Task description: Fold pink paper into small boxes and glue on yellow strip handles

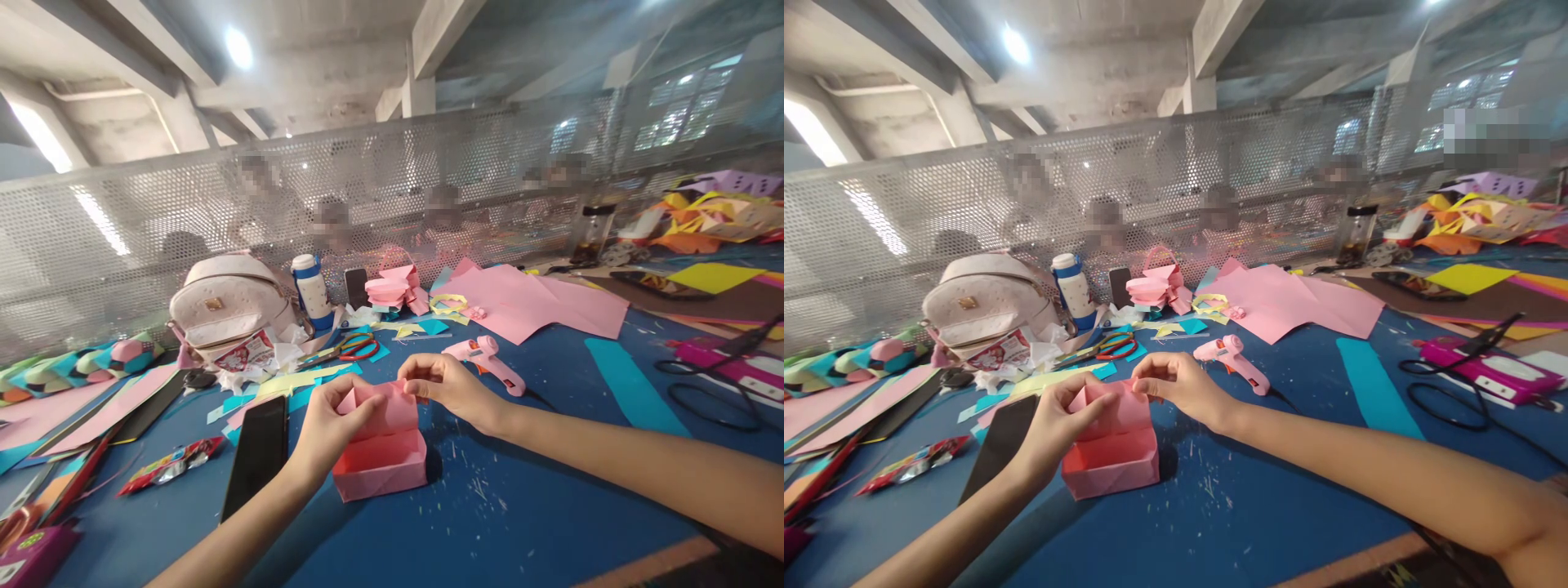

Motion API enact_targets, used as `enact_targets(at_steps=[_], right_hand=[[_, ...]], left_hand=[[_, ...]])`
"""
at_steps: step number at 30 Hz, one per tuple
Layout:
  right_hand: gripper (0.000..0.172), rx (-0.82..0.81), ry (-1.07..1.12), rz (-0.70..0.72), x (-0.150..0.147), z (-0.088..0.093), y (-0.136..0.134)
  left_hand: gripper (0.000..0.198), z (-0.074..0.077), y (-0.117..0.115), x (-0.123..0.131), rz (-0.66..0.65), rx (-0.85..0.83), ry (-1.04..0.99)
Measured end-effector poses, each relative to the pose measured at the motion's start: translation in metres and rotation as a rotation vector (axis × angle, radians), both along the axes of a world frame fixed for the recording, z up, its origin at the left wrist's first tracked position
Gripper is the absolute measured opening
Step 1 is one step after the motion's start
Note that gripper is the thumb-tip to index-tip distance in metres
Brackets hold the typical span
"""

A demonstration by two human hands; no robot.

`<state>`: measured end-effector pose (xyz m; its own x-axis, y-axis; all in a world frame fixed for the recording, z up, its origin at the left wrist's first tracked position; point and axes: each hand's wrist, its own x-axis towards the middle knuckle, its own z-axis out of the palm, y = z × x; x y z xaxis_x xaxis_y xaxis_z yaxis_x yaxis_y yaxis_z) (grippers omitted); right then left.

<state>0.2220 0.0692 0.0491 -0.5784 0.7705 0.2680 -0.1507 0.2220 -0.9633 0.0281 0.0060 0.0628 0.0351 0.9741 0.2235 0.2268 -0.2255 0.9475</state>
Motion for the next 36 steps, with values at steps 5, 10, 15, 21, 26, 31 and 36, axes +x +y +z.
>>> enact_targets(at_steps=[5,10,15,21,26,31,36], right_hand=[[0.032,-0.075,0.0,0.017,0.0,0.0,-0.002],[0.035,-0.188,-0.04,0.023,0.0,-0.002,-0.002],[0.035,-0.367,0.004,0.106,0.0,-0.006,-0.001],[0.034,-0.405,0.013,0.143,0.0,-0.008,-0.002],[0.035,-0.344,-0.01,0.122,0.001,-0.008,0.0],[0.033,-0.254,-0.055,0.121,0.001,-0.005,-0.003],[0.029,-0.171,-0.091,0.118,-0.001,-0.003,-0.007]], left_hand=[[0.037,-0.003,0.002,-0.001,0.005,-0.023,-0.043],[0.039,-0.008,0.008,-0.005,0.021,-0.072,-0.123],[0.04,-0.007,0.008,-0.006,0.008,-0.062,-0.115],[0.039,-0.005,0.007,-0.006,0.007,-0.032,-0.06],[0.018,-0.004,0.009,-0.008,-0.007,0.115,0.072],[0.01,0.005,0.003,-0.008,-0.022,0.383,0.199],[0.014,0.015,-0.005,-0.008,-0.093,0.521,0.369]])
